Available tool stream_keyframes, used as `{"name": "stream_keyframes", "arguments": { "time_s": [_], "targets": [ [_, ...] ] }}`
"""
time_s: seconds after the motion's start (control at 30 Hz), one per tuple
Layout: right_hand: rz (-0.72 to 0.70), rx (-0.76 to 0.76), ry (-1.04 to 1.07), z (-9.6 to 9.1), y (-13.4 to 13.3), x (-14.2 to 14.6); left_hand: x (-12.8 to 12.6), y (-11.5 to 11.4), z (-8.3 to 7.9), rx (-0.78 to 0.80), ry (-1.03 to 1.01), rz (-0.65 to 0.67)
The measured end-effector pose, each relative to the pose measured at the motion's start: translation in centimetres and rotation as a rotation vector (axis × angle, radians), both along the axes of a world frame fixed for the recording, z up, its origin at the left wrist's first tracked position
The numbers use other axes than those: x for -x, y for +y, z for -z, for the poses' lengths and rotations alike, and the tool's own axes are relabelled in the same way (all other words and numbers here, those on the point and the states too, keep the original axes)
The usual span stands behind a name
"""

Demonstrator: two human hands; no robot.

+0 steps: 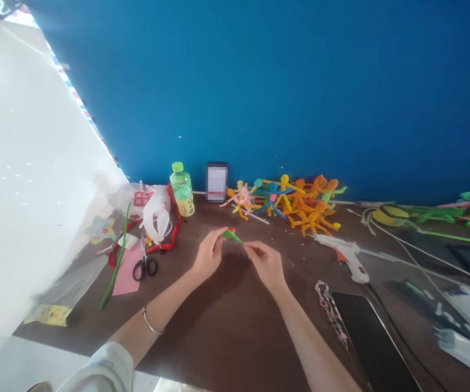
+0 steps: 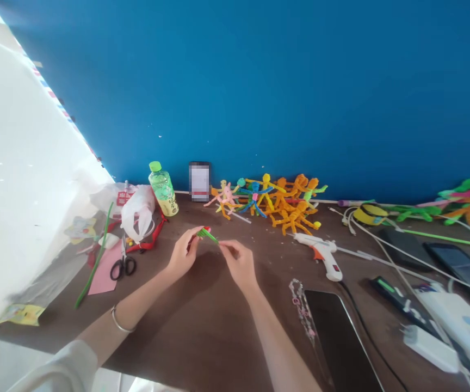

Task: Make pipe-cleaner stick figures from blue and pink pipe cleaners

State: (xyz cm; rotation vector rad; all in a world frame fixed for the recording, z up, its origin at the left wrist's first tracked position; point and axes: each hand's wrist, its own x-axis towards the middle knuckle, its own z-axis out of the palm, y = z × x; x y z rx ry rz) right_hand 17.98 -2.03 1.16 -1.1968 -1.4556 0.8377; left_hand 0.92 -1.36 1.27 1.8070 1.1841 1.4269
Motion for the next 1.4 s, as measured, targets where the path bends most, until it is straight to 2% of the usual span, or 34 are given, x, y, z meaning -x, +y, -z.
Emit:
{"name": "stream_keyframes", "arguments": {
  "time_s": [0.2,0.3,0.47,0.63,0.8,1.0,1.13,1.27,1.4],
  "targets": [
    [0.029,-0.06,-0.052,-0.2,-0.1,0.2,0.2,0.5,0.2,-0.051,0.019,0.023],
    [0.037,-0.081,-0.074,-0.4,-0.4,0.3,0.1,0.4,0.6,-0.004,-0.048,0.031],
    [0.014,-0.075,-0.057,-0.6,-0.8,0.7,-0.5,0.0,0.7,0.268,-0.409,0.127],
    [-0.014,-0.001,-0.002,-1.0,-1.0,0.8,-0.5,-0.2,-0.1,0.55,-0.816,0.394],
    [-0.034,0.073,0.045,-1.4,-0.9,0.3,0.4,-0.1,-0.7,0.756,-0.96,0.593],
    [-0.078,0.19,0.111,-1.4,-0.8,-0.2,1.5,0.0,-0.9,0.934,-0.904,0.741],
    [-0.137,0.24,0.085,-1.7,-0.6,-0.4,2.0,0.1,-0.8,0.929,-0.767,0.81],
    [-0.14,0.159,0.016,-2.1,-0.6,-0.5,2.1,0.0,-1.2,0.787,-0.464,0.739],
    [-0.116,0.014,-0.088,-2.0,-0.7,-0.7,1.9,-0.1,-2.1,0.504,-0.202,0.64]
  ]
}}
